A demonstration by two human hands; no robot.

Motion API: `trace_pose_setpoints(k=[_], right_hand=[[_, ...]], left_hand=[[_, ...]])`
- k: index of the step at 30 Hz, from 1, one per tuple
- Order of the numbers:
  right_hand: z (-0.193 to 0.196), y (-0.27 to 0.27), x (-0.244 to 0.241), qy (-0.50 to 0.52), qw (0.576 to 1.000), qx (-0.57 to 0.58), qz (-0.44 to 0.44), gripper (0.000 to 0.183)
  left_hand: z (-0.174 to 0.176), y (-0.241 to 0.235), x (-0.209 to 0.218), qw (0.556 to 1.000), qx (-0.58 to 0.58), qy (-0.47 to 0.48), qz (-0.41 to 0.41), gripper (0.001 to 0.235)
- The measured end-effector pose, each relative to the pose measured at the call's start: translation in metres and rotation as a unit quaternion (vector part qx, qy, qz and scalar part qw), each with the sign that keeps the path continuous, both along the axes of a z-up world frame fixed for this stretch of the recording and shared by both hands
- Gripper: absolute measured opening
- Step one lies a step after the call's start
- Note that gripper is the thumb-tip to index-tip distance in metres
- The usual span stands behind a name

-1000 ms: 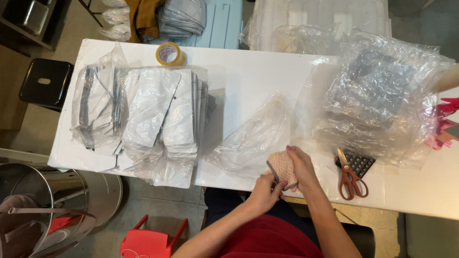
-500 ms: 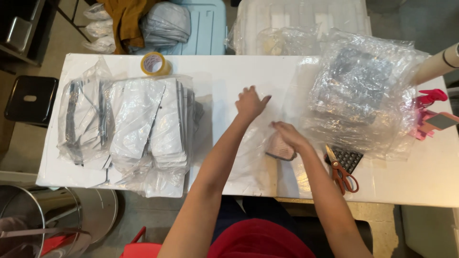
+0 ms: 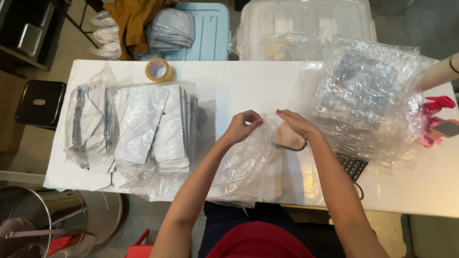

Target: Packaging individual items into plastic bags and organizing them on a table

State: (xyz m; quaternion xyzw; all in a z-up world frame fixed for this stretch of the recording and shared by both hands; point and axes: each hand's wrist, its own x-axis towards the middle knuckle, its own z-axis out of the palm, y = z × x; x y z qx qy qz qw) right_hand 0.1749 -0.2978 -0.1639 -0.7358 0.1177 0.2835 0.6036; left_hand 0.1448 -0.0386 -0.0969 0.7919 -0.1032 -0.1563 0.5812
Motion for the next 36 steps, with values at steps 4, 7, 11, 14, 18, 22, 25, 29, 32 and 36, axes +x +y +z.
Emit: trace_pose_setpoints(k=[4,7,11,14,18,22,25,29,32,36], right_hand=[[-0.02,0.016,-0.001,-0.038,0.999,0.01,-0.004,0.021],[0.017,0.023,-0.018,-0.04,0.996,0.051,-0.068,0.017],[0.069,0.048,-0.034,0.011,0.997,0.072,-0.002,0.073],[0.068,0.059,-0.03,0.072,0.99,0.119,0.018,0.084],[-0.017,0.031,-0.007,0.083,0.987,0.14,-0.009,0.096],[0.029,0.033,-0.02,-0.042,0.995,0.023,0.088,0.078],[0.005,0.028,-0.011,-0.067,0.99,0.114,0.048,0.008],[0.008,0.009,-0.015,-0.088,0.992,0.084,0.026,0.005],[0.031,-0.006,-0.026,-0.107,0.994,-0.024,0.015,0.01],[0.032,-0.032,-0.024,-0.111,0.964,-0.24,0.029,0.026]], left_hand=[[-0.008,0.017,0.001,0.998,-0.047,0.016,0.045,0.016],[-0.016,0.03,0.003,0.99,-0.085,0.012,0.109,0.017],[0.005,0.026,-0.011,0.979,-0.159,0.082,0.097,0.014],[-0.006,0.02,-0.01,0.979,-0.173,0.089,0.068,0.015],[-0.012,0.019,-0.014,0.981,-0.158,0.095,0.063,0.015],[-0.005,0.025,-0.019,0.98,-0.156,0.099,0.075,0.016],[-0.006,0.023,-0.02,0.979,-0.161,0.095,0.082,0.014],[-0.011,0.031,-0.015,0.962,-0.183,0.097,0.179,0.013],[-0.015,0.048,-0.006,0.935,-0.193,0.078,0.287,0.012],[-0.093,0.093,0.029,0.906,-0.155,-0.001,0.394,0.008]])
